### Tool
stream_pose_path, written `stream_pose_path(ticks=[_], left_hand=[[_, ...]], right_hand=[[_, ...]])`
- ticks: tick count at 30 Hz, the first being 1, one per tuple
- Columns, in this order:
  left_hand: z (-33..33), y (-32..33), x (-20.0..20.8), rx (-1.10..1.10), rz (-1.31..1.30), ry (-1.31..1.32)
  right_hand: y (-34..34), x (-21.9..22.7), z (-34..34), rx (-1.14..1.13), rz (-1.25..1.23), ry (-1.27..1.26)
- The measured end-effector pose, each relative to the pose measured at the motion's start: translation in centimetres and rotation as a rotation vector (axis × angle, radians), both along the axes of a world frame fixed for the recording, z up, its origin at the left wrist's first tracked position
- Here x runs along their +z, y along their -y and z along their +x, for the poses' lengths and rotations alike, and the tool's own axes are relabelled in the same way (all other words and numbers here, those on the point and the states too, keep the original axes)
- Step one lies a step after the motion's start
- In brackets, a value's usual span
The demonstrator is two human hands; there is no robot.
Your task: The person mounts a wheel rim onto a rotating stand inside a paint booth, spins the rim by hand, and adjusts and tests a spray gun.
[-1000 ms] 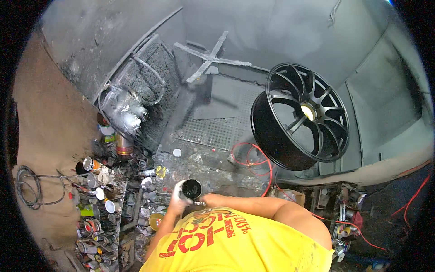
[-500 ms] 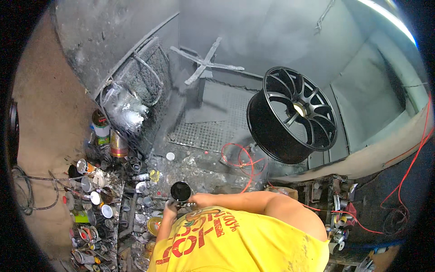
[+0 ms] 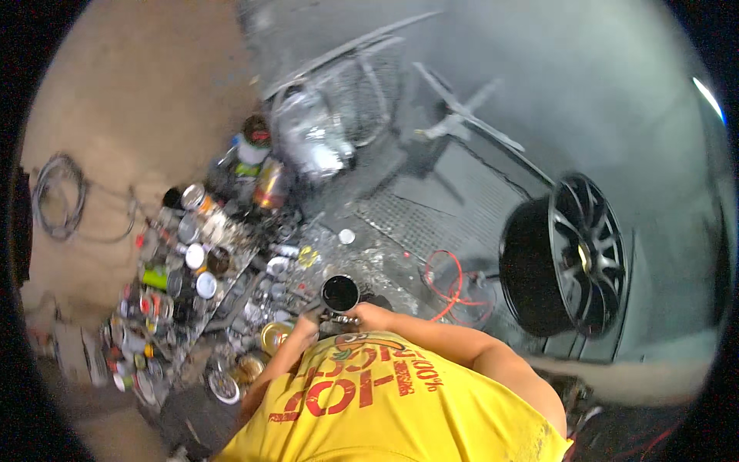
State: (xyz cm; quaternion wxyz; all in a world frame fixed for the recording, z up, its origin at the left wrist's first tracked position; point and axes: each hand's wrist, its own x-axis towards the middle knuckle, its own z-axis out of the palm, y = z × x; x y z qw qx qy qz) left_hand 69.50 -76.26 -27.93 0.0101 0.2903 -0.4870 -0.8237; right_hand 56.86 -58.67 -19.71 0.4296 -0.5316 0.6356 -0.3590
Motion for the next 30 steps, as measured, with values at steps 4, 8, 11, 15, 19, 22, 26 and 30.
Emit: stream_pose_path(ticks=[4, 8, 11, 15, 19, 22, 26, 30], left_hand=[[-2.4, 2.1, -1.1, 0.098, 0.078, 0.178], [-6.5, 5.1, 5.4, 0.382, 0.062, 0.251], [-2.5, 5.7, 0.9, 0.332, -0.166, 0.167], [2.7, 2.7, 0.1, -0.165, -0.457, 0.285], [8.8, -0.9, -1.3, -0.112, -0.267, 0.423], [12.0, -3.9, -3.1, 0.039, -0.15, 0.499], [14.0, -9.5, -4.2, 0.228, -0.045, 0.566], [13.9, -12.9, -5.1, 0.284, -0.016, 0.561]], right_hand=[[3.5, 1.7, -3.7, -0.011, 0.075, 0.033], [6.6, 0.9, -10.7, -0.151, 0.0, 0.047], [11.2, 7.7, -16.5, -0.483, 0.173, 0.285], [17.8, 9.8, -27.2, -0.866, -0.142, 0.549], [26.2, 10.9, -36.4, -0.868, -0.117, 0.898], [31.4, 8.2, -42.6, -0.76, -0.257, 1.224], [35.1, 10.6, -41.0, -0.875, -0.097, 1.039], [37.5, 9.8, -41.3, -0.888, -0.107, 1.156]])
